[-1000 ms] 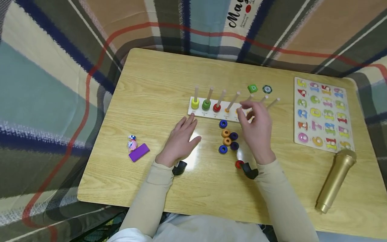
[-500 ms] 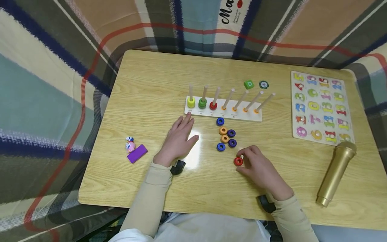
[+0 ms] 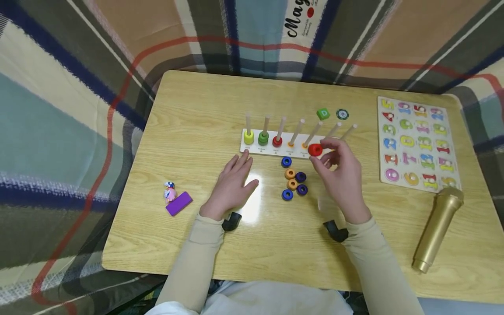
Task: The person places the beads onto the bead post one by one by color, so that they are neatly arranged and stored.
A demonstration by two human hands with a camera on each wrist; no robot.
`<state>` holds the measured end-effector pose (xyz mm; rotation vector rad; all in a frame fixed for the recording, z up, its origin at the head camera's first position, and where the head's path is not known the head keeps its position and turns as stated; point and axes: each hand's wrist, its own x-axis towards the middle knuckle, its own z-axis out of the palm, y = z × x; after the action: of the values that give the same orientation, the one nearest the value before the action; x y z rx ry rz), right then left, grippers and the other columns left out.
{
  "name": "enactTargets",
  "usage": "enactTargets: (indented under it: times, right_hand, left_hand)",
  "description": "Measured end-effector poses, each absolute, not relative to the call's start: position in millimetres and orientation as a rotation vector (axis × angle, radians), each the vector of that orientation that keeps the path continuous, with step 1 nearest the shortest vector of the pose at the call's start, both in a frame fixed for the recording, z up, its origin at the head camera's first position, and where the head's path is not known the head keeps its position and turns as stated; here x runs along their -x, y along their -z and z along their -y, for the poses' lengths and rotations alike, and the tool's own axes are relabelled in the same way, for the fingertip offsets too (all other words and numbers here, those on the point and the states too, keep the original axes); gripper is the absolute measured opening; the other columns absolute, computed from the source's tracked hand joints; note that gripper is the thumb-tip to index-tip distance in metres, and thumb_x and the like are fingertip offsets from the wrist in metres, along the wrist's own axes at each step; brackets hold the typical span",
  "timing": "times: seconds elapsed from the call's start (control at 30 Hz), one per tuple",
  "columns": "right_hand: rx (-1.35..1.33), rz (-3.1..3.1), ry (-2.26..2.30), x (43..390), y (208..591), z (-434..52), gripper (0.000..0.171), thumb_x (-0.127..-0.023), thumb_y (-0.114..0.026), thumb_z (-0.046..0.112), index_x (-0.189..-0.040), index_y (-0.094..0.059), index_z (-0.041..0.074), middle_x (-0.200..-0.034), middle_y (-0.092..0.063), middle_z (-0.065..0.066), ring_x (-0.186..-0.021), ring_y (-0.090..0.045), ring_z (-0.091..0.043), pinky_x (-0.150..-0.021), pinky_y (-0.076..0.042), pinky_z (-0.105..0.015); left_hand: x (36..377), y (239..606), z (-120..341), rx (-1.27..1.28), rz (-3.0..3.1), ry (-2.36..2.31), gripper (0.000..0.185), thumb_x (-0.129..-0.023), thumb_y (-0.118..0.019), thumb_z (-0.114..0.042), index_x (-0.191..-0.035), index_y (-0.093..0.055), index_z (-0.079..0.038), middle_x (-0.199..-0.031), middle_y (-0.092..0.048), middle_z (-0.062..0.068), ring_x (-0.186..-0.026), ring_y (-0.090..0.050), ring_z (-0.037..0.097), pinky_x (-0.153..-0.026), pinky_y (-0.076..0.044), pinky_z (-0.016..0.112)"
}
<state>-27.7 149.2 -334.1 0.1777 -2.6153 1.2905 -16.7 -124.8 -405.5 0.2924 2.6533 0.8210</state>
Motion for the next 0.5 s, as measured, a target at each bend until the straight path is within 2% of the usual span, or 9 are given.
enactTargets:
  times: [0.17, 0.27, 0.5]
  right_hand:
    - [-0.263, 2.655, -1.196, 72, 319, -119, 0.035, -0.093, -0.075, 0.012, -0.126, -0.065, 0.004, -0.119, -0.067, -0.013, -0.086, -0.069, -0.023, -0.066, -0.046, -0.02]
    - [-0.311, 2.669, -1.166, 90, 317, -105, 0.035, -0.095, -0.073, 0.013, -0.128, -0.065, 0.005, -0.123, -0.066, -0.013, -0.086, -0.068, -0.024, -0.067, -0.048, -0.027]
    - [-0.352, 2.714, -1.036, 100, 317, -94, 0.035, -0.095, -0.073, 0.017, -0.128, -0.067, 0.007, -0.123, -0.067, -0.012, -0.077, -0.06, -0.024, -0.065, -0.045, -0.029]
  left_hand:
    - [15, 405, 126, -0.288, -2.665, -0.824, 0.072, -0.104, -0.05, -0.044, -0.163, -0.025, -0.011, -0.173, -0.003, -0.002, -0.161, -0.002, 0.029, -0.131, -0.007, 0.051]
    - [14, 406, 126, -0.296, -2.675, -0.829, 0.072, -0.104, -0.051, -0.044, -0.162, -0.026, -0.009, -0.174, -0.004, -0.001, -0.161, -0.003, 0.03, -0.13, -0.008, 0.052]
    - [14, 407, 126, -0.317, -2.68, -0.843, 0.072, -0.104, -0.051, -0.043, -0.162, -0.027, -0.009, -0.174, -0.005, 0.0, -0.161, -0.004, 0.031, -0.13, -0.01, 0.054]
